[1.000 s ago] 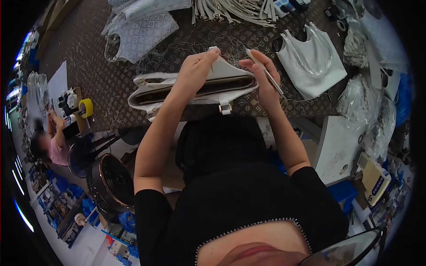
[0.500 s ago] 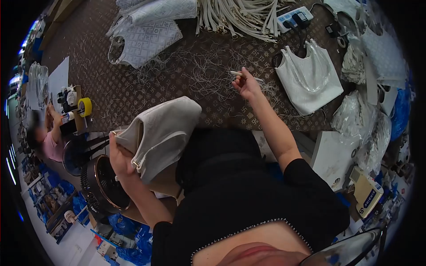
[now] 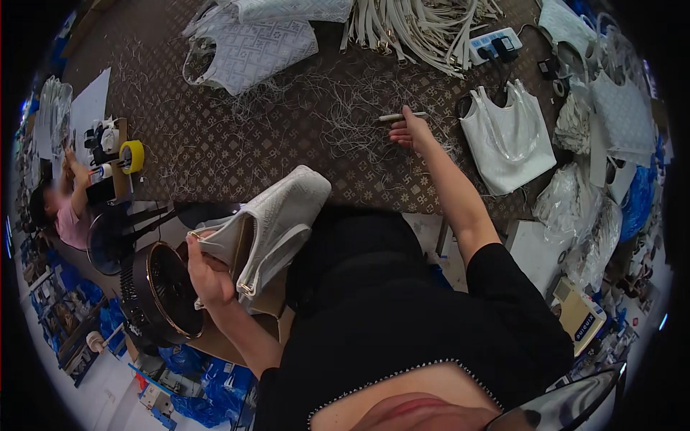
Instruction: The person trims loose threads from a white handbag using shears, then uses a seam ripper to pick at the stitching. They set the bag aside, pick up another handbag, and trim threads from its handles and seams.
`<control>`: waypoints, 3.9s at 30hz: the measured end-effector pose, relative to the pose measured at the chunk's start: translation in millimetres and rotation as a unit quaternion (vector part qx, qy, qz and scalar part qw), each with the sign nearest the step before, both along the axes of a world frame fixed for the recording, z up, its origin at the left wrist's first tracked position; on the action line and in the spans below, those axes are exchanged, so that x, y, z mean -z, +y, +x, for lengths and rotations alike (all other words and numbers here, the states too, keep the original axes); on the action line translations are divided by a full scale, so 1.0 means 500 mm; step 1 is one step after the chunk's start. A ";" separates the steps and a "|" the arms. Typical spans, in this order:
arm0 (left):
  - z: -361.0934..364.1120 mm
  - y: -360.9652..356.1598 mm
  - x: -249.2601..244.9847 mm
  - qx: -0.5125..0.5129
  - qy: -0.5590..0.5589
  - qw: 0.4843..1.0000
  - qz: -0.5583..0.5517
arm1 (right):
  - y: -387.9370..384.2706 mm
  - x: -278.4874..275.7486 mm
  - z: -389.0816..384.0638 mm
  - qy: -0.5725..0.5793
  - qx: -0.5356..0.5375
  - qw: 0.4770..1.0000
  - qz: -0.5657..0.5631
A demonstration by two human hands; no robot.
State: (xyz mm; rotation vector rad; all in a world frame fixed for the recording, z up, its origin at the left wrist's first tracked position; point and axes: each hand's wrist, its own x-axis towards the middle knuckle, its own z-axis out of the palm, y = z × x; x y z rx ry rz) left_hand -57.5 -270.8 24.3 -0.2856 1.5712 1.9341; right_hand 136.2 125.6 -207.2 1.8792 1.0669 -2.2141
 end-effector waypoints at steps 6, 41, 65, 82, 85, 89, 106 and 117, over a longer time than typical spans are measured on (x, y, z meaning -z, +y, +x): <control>-0.086 -0.005 0.009 0.027 -0.043 0.998 0.045 | -0.026 -0.109 0.003 -0.042 -0.036 0.997 0.061; -0.269 -0.222 0.067 -0.181 -0.216 0.942 0.183 | -0.668 -0.227 -1.192 0.336 -0.608 0.578 0.429; -0.051 0.044 0.012 0.043 -0.273 0.946 0.167 | -0.432 -0.506 -0.306 0.231 -0.553 0.713 0.364; -0.061 0.059 0.021 0.025 -0.310 0.935 0.174 | -0.427 -0.476 -0.306 0.233 -0.505 0.720 0.417; -0.064 0.058 0.023 0.047 -0.294 0.940 0.165 | -0.426 -0.475 -0.309 0.230 -0.506 0.722 0.412; -0.066 0.058 0.020 0.044 -0.292 0.941 0.166 | -0.427 -0.473 -0.312 0.235 -0.509 0.713 0.422; -0.069 0.056 0.019 0.028 -0.291 0.941 0.172 | -0.434 -0.470 -0.311 0.266 -0.505 0.666 0.481; -0.075 0.052 0.022 0.041 -0.295 0.938 0.177 | -0.436 -0.462 -0.316 0.296 -0.507 0.617 0.524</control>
